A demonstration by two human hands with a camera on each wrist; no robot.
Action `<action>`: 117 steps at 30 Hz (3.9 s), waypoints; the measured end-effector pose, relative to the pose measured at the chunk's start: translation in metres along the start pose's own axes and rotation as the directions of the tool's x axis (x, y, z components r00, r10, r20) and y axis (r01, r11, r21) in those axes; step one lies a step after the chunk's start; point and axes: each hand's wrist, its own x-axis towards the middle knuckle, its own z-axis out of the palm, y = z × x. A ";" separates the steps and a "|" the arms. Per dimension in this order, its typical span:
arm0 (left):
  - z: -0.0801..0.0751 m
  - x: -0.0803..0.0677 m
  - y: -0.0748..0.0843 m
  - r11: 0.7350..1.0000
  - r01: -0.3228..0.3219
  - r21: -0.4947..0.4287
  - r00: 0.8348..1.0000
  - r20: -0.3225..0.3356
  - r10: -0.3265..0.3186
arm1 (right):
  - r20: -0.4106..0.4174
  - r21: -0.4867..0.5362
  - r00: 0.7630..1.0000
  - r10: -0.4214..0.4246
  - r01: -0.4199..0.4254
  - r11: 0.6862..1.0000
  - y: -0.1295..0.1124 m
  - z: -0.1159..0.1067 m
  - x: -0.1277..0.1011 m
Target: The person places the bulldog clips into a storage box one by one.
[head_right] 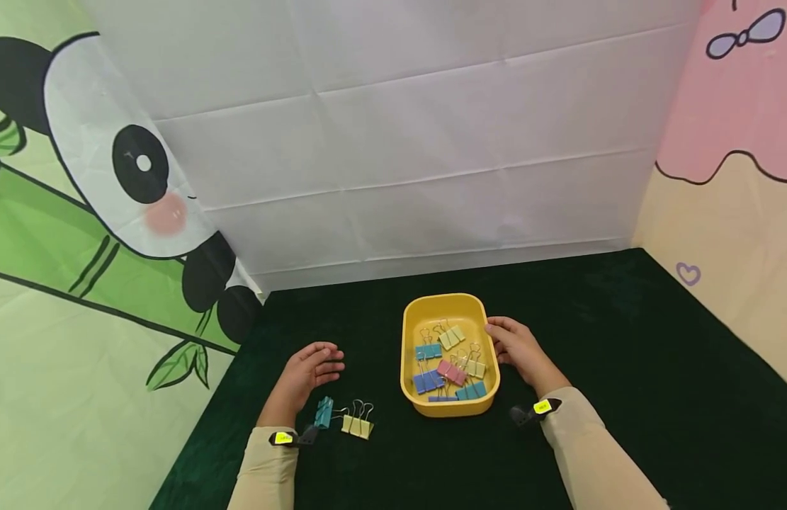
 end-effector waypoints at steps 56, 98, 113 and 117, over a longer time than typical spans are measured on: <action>-0.043 -0.009 -0.018 0.998 -0.055 0.003 0.929 0.367 0.050 | -0.005 0.016 1.000 0.006 -0.006 1.000 0.000 -0.003 0.001; 0.065 0.025 0.035 0.987 -0.043 -0.157 0.987 -0.162 0.017 | -0.004 0.022 1.000 -0.001 0.001 1.000 -0.003 0.002 -0.003; 0.144 0.036 0.057 0.982 -0.086 -0.170 0.995 -0.063 0.076 | -0.015 0.011 1.000 -0.006 0.006 1.000 -0.001 0.002 -0.003; 0.153 0.038 0.054 0.978 -0.101 -0.183 0.995 -0.044 0.095 | -0.019 0.014 1.000 -0.015 0.015 1.000 0.001 0.002 -0.001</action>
